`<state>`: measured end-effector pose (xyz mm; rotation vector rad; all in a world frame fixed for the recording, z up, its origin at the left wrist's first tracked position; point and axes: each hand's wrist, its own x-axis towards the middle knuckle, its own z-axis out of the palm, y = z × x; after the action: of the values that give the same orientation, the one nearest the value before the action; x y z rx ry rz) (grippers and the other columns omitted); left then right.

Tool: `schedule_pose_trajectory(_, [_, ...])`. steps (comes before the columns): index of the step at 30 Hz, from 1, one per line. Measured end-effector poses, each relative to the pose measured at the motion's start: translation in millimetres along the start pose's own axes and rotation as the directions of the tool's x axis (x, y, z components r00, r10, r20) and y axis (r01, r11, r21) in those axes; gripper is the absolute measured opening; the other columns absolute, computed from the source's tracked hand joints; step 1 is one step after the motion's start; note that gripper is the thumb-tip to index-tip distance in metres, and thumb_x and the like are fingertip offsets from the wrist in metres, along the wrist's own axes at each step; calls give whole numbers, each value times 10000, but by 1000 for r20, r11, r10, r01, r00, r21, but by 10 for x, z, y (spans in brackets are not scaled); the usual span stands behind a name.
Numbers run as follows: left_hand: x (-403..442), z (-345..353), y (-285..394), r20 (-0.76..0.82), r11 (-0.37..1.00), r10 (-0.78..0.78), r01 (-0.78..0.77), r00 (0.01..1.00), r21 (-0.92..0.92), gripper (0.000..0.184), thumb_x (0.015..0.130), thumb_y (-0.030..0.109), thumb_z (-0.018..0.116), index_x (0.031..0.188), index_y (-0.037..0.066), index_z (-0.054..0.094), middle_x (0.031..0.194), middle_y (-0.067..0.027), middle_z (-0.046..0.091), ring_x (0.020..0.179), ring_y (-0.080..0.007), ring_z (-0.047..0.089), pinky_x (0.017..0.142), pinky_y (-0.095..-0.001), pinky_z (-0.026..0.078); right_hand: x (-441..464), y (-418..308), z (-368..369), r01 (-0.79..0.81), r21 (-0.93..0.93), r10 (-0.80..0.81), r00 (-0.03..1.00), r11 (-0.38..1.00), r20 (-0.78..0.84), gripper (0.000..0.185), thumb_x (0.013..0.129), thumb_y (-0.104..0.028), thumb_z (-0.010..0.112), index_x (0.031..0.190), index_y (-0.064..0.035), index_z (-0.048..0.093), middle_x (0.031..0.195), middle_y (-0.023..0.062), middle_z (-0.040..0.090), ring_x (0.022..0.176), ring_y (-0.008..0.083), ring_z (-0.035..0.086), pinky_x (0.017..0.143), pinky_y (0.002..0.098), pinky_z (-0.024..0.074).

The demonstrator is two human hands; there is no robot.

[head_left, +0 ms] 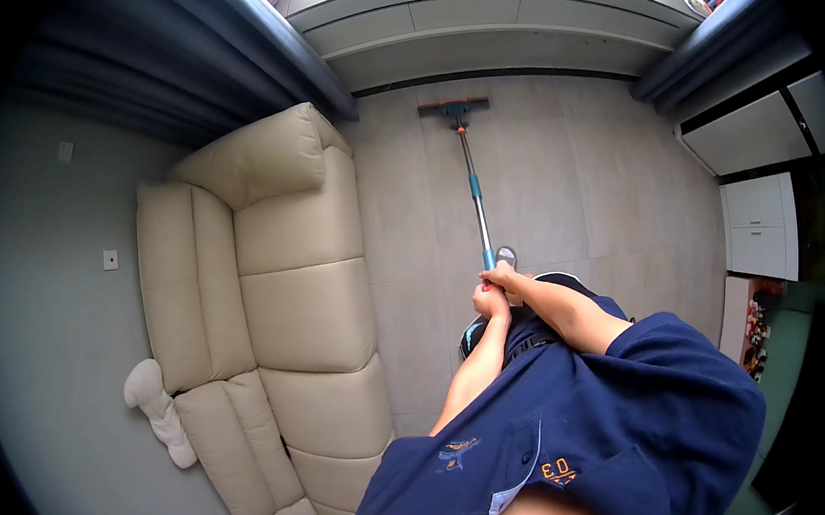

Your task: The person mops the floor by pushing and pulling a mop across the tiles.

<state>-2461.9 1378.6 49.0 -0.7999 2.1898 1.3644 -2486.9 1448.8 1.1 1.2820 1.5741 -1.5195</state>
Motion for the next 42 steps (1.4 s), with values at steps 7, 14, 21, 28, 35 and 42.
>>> schedule_pose_trajectory(7, [153, 601, 761, 7, 998, -24, 25, 1000, -55, 224, 728, 204, 636, 695, -11, 582, 666, -85, 620, 611, -154, 589, 540, -309, 466, 201, -739, -608, -26, -117, 11, 991, 993, -132, 240, 715, -222, 690, 764, 8, 642, 726, 100, 650, 612, 162, 632, 560, 305, 520])
schedule_pose_trajectory(14, [230, 926, 1133, 20, 990, -71, 73, 997, -121, 220, 739, 203, 619, 709, -12, 585, 691, -94, 627, 666, -167, 610, 578, -312, 484, 559, -947, -949, 39, 64, -40, 999, 997, 16, 222, 751, -164, 662, 746, 43, 581, 667, 108, 606, 550, 184, 593, 513, 307, 501])
schedule_pose_trajectory(21, [813, 1002, 681, -165, 998, 63, -62, 984, 13, 251, 724, 210, 618, 647, -27, 594, 652, -106, 622, 613, -177, 606, 540, -338, 467, 539, -987, -714, 117, 184, -126, 991, 976, 38, 220, 769, -152, 644, 753, 56, 572, 670, 114, 590, 575, 199, 590, 503, 322, 492])
schedule_pose_trajectory(28, [352, 547, 1121, 103, 993, -9, 21, 995, -120, 266, 759, 222, 601, 622, -2, 556, 566, -71, 560, 444, -122, 516, 368, -284, 375, 279, -948, -639, 183, 231, -183, 983, 956, -21, 222, 759, -204, 649, 745, 14, 604, 666, 95, 591, 553, 184, 566, 456, 343, 443])
schedule_pose_trajectory(35, [-50, 62, 621, 338, 960, -54, 142, 939, -240, 248, 814, 183, 540, 624, 53, 450, 494, 1, 433, 348, -72, 367, 303, -242, 252, -189, -396, -373, 63, 352, -95, 993, 934, 76, 223, 775, -211, 634, 704, -5, 588, 643, 86, 586, 515, 181, 556, 427, 327, 431])
schedule_pose_trajectory(42, [-534, -733, -461, 486, 957, -51, 181, 872, -226, 271, 850, 191, 480, 608, 96, 403, 471, 23, 390, 329, -63, 339, 282, -232, 205, -787, 786, 360, 91, 376, -124, 990, 922, 65, 215, 786, -210, 620, 722, -9, 582, 635, 85, 583, 514, 184, 558, 431, 331, 432])
